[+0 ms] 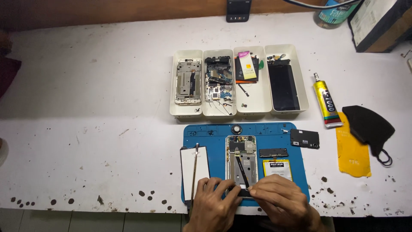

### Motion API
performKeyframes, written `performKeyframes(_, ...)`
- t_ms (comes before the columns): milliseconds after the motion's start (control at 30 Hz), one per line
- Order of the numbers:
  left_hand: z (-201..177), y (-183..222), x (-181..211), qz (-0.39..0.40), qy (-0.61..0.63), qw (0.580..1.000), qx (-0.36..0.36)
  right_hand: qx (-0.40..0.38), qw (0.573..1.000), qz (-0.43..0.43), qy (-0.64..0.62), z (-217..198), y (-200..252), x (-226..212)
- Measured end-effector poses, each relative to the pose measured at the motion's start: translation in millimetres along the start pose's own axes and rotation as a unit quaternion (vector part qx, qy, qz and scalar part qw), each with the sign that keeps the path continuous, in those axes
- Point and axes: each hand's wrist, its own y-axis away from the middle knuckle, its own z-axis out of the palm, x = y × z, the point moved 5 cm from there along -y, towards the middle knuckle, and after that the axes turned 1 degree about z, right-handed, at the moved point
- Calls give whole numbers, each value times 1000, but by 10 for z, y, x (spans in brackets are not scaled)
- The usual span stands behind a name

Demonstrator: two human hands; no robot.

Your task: Repairing a smartphone by carefully connecting internal ribbon cables and components using a precision tool

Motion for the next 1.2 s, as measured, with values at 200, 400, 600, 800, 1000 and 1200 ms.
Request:
performKeyframes(200,-110,-78,101,-29,-29,999,19,-88,995,-51,14,-91,-106,9)
performKeyframes(400,-18,-84,80,-58,-10,998,25,-174,982,-77,11,-200,-204,129)
performKeyframes(600,-41,-107,103,-50,-3,998,30,-234,960,-152,-1,-168,-483,80)
performKeyframes(800,-8,-29,107,-24,21,999,-17,-192,962,-171,-88,-119,-392,129)
performKeyframes(1000,-39,-36,138,-16,-7,1000,15,-171,968,-160,-93,-183,-333,179)
performKeyframes(1200,81,22,69,-48,2,999,-3,-180,968,-136,-107,-157,-314,151)
